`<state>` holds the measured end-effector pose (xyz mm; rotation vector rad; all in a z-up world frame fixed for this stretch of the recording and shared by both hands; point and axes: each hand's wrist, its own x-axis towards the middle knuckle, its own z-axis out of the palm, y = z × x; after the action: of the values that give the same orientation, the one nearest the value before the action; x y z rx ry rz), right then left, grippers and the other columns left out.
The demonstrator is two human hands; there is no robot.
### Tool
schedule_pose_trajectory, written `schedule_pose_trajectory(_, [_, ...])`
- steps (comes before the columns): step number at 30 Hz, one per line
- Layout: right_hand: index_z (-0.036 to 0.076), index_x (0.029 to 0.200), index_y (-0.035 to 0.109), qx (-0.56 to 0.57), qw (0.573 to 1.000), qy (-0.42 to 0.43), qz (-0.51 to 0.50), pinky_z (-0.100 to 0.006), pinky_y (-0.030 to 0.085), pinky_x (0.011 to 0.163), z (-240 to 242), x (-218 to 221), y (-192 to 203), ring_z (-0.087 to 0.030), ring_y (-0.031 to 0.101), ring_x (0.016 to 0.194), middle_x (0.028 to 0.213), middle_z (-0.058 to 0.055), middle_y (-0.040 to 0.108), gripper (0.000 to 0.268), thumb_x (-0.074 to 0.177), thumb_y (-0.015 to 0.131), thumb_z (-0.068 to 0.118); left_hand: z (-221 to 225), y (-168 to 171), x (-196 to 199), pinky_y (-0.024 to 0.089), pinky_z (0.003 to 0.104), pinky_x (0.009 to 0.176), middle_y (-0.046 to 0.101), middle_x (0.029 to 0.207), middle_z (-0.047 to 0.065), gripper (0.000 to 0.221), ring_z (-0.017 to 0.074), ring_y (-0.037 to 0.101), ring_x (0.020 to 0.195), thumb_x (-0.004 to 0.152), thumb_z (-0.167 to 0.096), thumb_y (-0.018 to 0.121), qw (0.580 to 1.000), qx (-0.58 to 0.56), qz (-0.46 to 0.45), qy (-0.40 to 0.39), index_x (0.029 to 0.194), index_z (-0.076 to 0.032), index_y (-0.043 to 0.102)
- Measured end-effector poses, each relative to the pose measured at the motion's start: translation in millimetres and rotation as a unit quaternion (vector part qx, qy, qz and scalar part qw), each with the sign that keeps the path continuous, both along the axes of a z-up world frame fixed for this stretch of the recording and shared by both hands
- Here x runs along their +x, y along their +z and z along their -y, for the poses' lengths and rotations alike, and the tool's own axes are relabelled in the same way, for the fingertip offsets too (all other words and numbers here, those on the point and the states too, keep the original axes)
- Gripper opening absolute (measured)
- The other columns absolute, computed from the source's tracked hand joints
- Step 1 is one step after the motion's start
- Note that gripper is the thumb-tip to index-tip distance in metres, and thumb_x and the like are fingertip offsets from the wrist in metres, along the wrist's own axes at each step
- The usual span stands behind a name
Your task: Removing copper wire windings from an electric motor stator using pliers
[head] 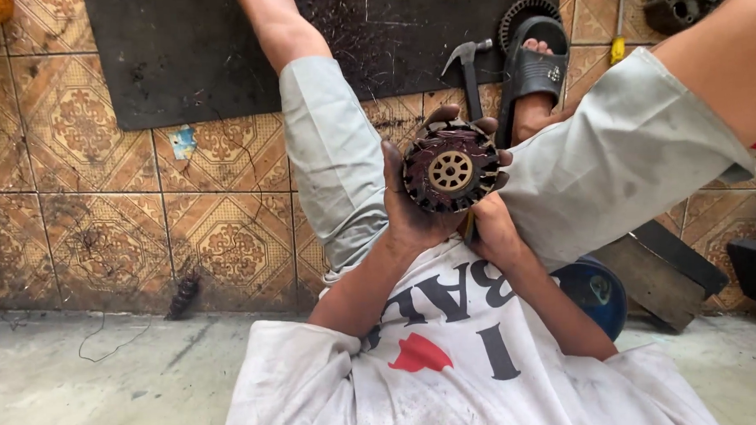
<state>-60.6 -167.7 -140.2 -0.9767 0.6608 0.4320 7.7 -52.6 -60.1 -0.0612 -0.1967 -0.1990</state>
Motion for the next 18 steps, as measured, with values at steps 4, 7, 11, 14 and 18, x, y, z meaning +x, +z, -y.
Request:
schedule_pose_trajectory(4, [0.008,0.119,0.062,0.009,1.000,-0.003,0.013,-0.061,0.058,0.072,1.5,-0.1,-13.3,-0.039,0.068,0.081,0.102,-0.025,0.066,0.029,0.092,0.073,0.011,-4.1,19.2,-3.5,0.039,0.072,0.110,0.039,0.148,0.041,0.088,0.0583,0.049,0.132,0.105,-0.072,0.039,0.999,0.009,-0.029,0.032,0.158,-0.002,0.030])
schedule_pose_trajectory(7, [0.008,0.124,0.061,0.026,0.999,-0.014,0.023,-0.064,0.058,0.074,-3.8,-5.9,-19.2,-0.042,0.070,0.085,0.107,-0.027,0.067,0.034,0.092,0.074,0.012,-22.0,56.1,-0.4,0.052,0.055,0.116,0.051,0.154,0.020,0.069,0.0451,0.056,0.137,0.109,-0.062,0.047,0.993,-0.002,-0.045,-0.110,0.159,-0.016,0.043])
schedule_pose_trajectory(11, [0.003,0.121,0.065,-0.037,0.984,-0.037,0.172,-0.060,0.061,0.078,1.0,30.5,15.1,-0.035,0.070,0.087,0.104,-0.022,0.070,0.029,0.096,0.072,0.015,-15.5,143.5,50.5,0.035,0.065,0.118,0.053,0.147,0.023,0.087,0.0466,0.051,0.133,0.089,-0.079,0.068,0.981,0.040,-0.162,-0.095,0.143,-0.011,0.060])
schedule_pose_trajectory(14, [0.001,0.107,0.071,-0.217,0.925,-0.002,0.311,-0.046,0.059,0.078,69.7,70.9,61.7,-0.023,0.067,0.079,0.087,-0.012,0.068,0.024,0.096,0.074,0.022,-16.1,193.2,69.8,0.034,0.067,0.119,0.051,0.150,0.020,0.082,0.0451,0.049,0.135,0.089,-0.075,0.068,0.989,0.059,-0.113,-0.070,0.143,-0.014,0.059])
schedule_pose_trajectory(18, [0.010,0.115,0.079,-0.862,0.388,0.089,0.314,-0.035,0.042,0.050,131.9,147.3,247.2,-0.025,0.060,0.051,0.078,-0.005,0.071,0.057,0.121,0.062,0.064,-22.0,172.9,94.5,0.058,0.053,0.107,0.052,0.147,0.026,0.063,0.0444,0.059,0.129,0.113,-0.055,0.047,0.994,-0.043,0.089,-0.043,0.159,-0.011,0.042])
